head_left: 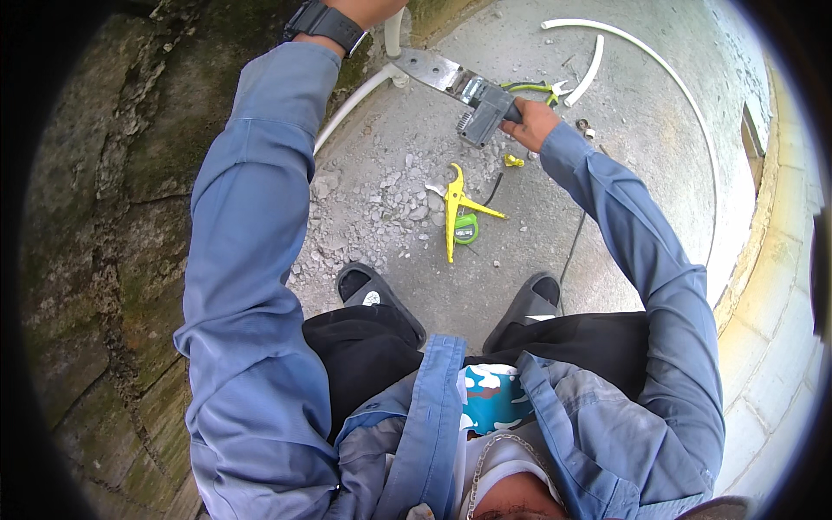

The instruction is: The person cuts a white PVC pipe with a pipe cutter, then fits a connector onto the cut end. They use a power tool to secure the pipe assembly against a wall and continue attaching additional pipe segments.

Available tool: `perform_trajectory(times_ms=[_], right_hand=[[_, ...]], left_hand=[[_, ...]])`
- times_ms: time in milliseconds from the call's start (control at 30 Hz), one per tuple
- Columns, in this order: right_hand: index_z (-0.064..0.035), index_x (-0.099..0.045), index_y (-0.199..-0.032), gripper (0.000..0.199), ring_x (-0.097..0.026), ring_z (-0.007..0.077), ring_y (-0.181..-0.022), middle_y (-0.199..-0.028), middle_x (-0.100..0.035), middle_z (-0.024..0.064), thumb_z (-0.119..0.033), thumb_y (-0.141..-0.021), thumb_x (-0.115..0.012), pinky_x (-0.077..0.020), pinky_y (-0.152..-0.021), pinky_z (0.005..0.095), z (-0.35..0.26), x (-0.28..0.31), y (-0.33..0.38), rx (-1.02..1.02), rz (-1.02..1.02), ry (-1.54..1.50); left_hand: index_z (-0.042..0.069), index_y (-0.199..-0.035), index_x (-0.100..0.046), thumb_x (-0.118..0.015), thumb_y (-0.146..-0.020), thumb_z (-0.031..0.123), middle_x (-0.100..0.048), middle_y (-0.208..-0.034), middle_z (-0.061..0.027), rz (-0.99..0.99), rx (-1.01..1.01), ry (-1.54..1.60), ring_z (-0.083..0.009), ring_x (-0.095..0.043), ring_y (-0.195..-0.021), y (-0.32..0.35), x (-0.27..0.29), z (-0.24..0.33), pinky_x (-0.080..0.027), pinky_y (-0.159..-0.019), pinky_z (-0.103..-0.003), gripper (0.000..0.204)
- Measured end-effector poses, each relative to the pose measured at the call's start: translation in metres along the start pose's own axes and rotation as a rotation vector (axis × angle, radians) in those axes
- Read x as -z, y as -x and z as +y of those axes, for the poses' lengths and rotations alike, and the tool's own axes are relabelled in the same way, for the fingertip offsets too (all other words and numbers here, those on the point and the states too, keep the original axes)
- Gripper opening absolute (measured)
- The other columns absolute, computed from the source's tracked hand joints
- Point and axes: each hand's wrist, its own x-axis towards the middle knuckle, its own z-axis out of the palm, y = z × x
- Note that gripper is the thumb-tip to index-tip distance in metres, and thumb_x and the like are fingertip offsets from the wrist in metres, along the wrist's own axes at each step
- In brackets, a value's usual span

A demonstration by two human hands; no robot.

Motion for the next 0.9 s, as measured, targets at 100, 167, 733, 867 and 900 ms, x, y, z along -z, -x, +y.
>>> perform_trajectory(times_ms=[100,167,733,867,900], right_hand=[[0.0025,-0.064,-0.094,0.035,-0.065,0.0434,-0.084,-0.085,-0.067,0.0259,-0.031,-0.084,-0.068,-0.0504,-0.077,0.0489,0.001,0.008,0.004,0.002,0.011,0.05],[0.0025,-0.063,-0.095,0.035,-0.065,0.0436,-0.085,-0.085,-0.067,0.0262,-0.031,-0.084,-0.068,-0.0505,-0.077,0.0492,0.011,0.01,0.006,-0.013,0.02,0.071],[0.0018,-0.061,-0.102,0.037,-0.064,0.045,-0.089,-0.09,-0.067,0.0275,-0.031,-0.085,-0.066,-0.0511,-0.08,0.0498,0.003,0.005,0.002,-0.031,0.0,0.085],[0.0026,-0.059,-0.096,0.034,-0.064,0.0448,-0.082,-0.082,-0.065,0.0274,-0.028,-0.083,-0.067,-0.0506,-0.074,0.0495,0.004,0.003,0.003,0.015,0.047,0.056],[0.0033,-0.059,-0.093,0.033,-0.064,0.0447,-0.078,-0.078,-0.064,0.0275,-0.026,-0.082,-0.068,-0.0503,-0.071,0.0493,0.006,0.002,0.003,0.036,0.077,0.045]], left_hand=[[0.003,-0.111,-0.06,-0.061,-0.087,0.009,-0.067,-0.093,-0.0215,-0.006,-0.037,-0.012,-0.037,-0.066,-0.084,0.001,-0.009,0.0,-0.05,-0.074,-0.042,0.024],[0.004,-0.111,-0.059,-0.061,-0.088,0.009,-0.067,-0.093,-0.0218,-0.012,-0.04,0.042,-0.0375,-0.065,-0.084,0.002,-0.018,0.001,-0.05,-0.074,-0.042,0.024],[0.001,-0.115,-0.051,-0.053,-0.096,0.017,-0.061,-0.081,-0.0086,0.054,0.071,0.251,-0.0204,-0.06,-0.071,-0.003,-0.04,-0.029,-0.048,-0.068,-0.036,0.024],[0.002,-0.111,-0.053,-0.052,-0.099,0.022,-0.057,-0.077,-0.0023,0.025,0.165,0.386,-0.0129,-0.055,-0.068,-0.006,-0.045,-0.033,-0.047,-0.063,-0.031,0.023],[0.003,-0.109,-0.053,-0.052,-0.1,0.023,-0.056,-0.076,-0.0016,0.023,0.17,0.393,-0.0118,-0.053,-0.067,-0.007,-0.046,-0.034,-0.046,-0.063,-0.03,0.022]])
